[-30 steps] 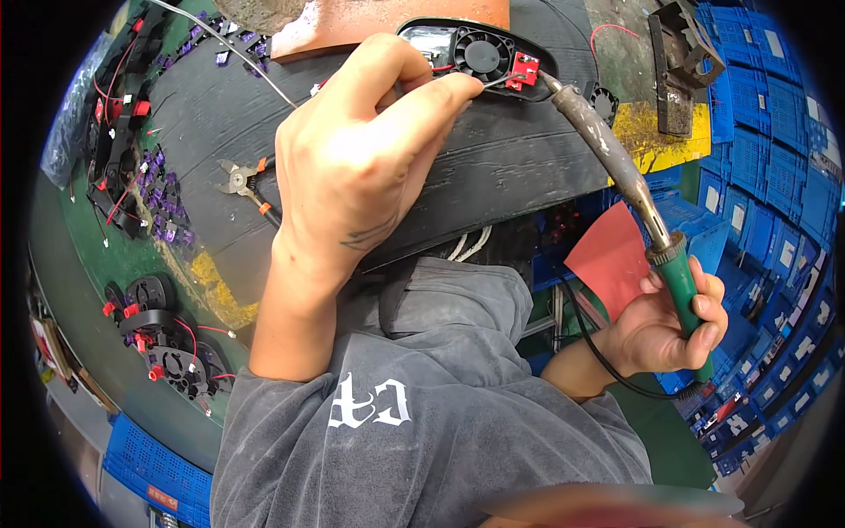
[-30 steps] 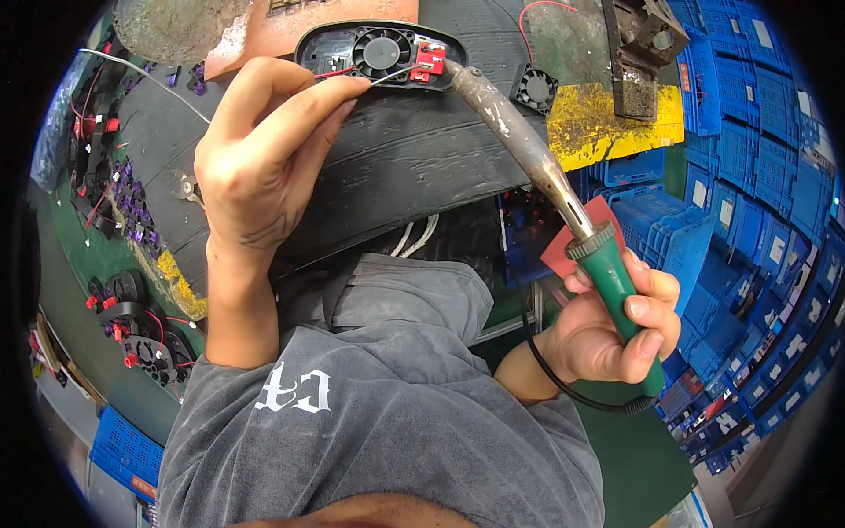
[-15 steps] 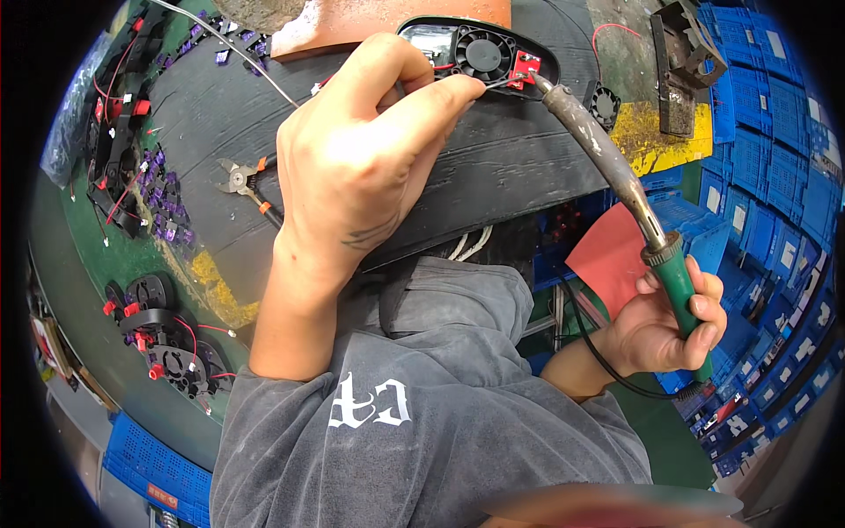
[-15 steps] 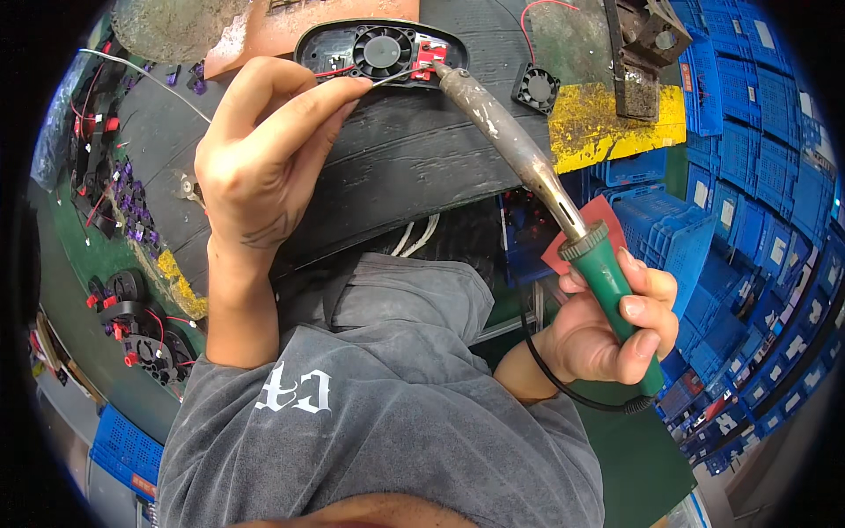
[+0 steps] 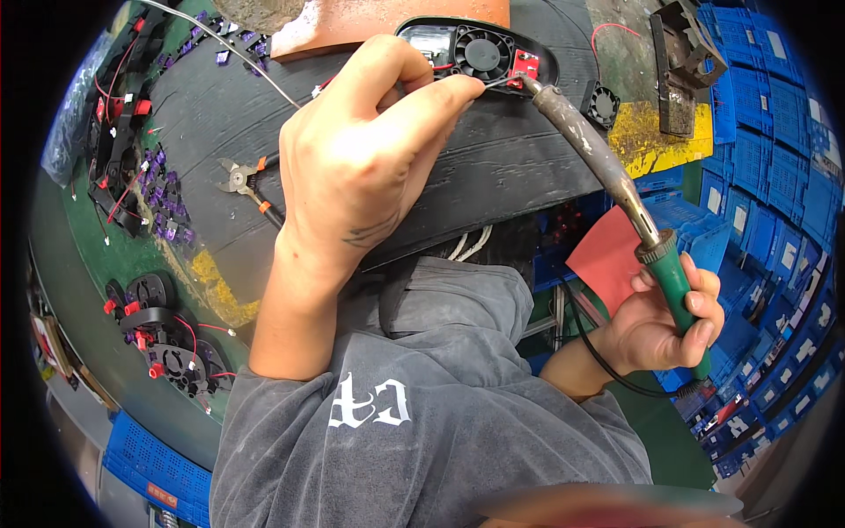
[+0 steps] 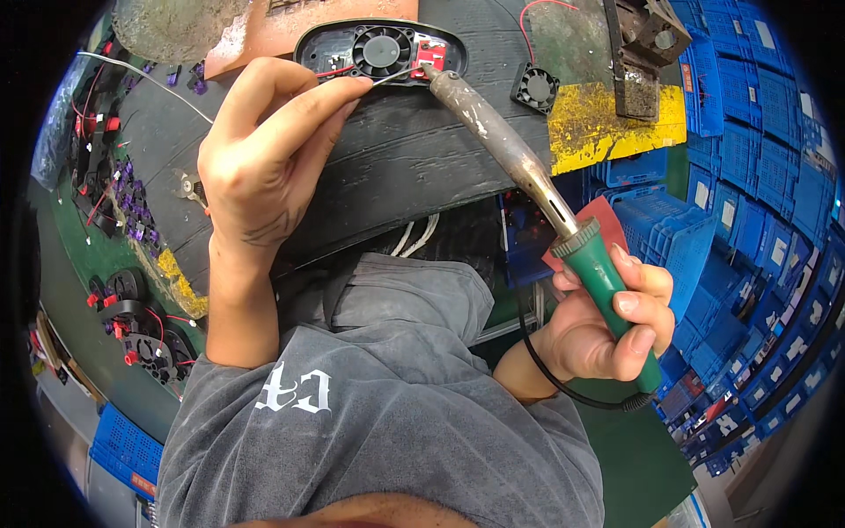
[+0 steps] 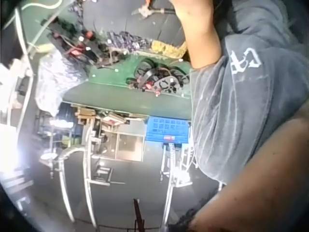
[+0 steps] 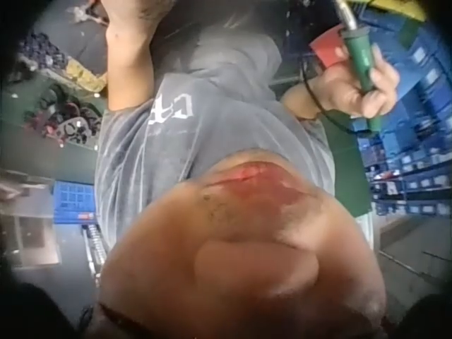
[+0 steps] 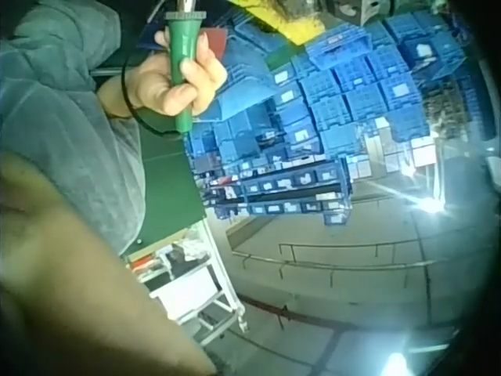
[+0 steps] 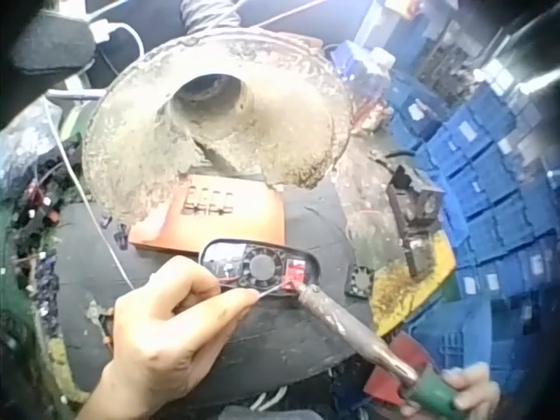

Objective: Soldering wires onto small electronic components at a workbench.

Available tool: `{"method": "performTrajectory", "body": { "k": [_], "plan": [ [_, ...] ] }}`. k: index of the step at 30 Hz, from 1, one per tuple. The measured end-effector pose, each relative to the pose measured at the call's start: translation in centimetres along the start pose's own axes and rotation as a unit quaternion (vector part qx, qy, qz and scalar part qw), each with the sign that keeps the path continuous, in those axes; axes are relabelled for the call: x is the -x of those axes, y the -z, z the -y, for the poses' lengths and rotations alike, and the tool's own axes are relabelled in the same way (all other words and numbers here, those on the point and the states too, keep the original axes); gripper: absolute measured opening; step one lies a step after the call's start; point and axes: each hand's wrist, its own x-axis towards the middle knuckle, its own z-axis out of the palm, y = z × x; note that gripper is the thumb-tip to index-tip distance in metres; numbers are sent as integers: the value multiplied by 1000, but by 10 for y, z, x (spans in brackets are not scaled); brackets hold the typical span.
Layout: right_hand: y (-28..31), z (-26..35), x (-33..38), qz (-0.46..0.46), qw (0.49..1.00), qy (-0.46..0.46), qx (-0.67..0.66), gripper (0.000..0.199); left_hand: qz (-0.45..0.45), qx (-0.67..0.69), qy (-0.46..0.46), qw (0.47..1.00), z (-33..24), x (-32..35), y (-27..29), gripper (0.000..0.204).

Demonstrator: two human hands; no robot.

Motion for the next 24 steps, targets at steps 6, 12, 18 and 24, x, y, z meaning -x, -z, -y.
{"method": "performTrajectory", "body": {
  "k": [6, 12, 18, 24],
  "plan": [
    [-4, -2, 0, 8, 999, -14, -28, 35, -2, 2, 4, 1000, 0, 2, -2, 26],
    [-4, -2, -1, -2, 999, -13, -33, 35, -9, 10, 3, 1000, -1, 2, -1, 26],
    [-1, -2, -1, -3, 1000, -15, -24, 35, -7, 6, 5, 1000, 0, 2, -3, 25],
    [0, -7, 0, -22, 1000, 6, 1, 35, -1, -2, 4, 1000, 1, 2, -4, 25]
  ]
}}
